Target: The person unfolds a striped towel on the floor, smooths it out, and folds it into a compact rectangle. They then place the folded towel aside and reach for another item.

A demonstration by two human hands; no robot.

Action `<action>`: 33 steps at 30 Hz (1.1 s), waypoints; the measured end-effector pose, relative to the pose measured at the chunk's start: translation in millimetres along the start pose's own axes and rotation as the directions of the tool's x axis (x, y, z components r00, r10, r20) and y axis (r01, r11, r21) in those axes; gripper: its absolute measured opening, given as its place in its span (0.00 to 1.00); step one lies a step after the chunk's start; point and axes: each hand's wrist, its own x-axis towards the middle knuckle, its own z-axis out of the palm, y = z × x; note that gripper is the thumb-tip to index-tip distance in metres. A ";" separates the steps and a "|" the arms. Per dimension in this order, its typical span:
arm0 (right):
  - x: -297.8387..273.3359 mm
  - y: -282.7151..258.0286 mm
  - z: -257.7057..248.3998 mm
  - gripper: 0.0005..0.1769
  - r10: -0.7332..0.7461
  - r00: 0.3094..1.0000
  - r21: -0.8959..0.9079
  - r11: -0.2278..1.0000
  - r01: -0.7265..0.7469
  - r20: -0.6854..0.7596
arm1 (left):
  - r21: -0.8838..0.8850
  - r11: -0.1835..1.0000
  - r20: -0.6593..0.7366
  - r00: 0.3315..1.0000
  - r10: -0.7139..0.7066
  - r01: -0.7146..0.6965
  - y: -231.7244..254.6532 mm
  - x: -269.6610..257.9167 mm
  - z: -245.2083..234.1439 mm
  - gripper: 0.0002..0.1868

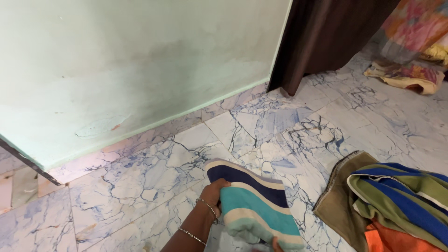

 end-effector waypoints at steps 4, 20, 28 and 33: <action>-15.6 23.8 35.5 0.32 0.003 1.000 0.271 0.963 -0.006 0.009 | 0.081 0.992 0.071 0.993 0.090 -0.095 13.5 -44.6 -7.8 0.12; -24.7 149.2 334.9 0.33 0.198 0.811 -0.295 0.955 -0.033 0.551 | -0.264 0.655 -0.281 0.706 0.650 -0.708 29.6 -241.8 -347.7 0.36; -41.7 260.4 377.0 0.56 0.412 0.868 -0.826 0.564 -0.004 0.278 | -0.422 0.734 -0.582 0.780 0.230 -0.532 -63.0 -198.5 -448.1 0.31; 1.7 288.8 313.8 0.53 0.467 0.878 -0.954 0.296 -0.042 0.106 | -0.511 0.763 -0.639 0.769 -0.029 -0.396 -122.2 -156.5 -449.9 0.30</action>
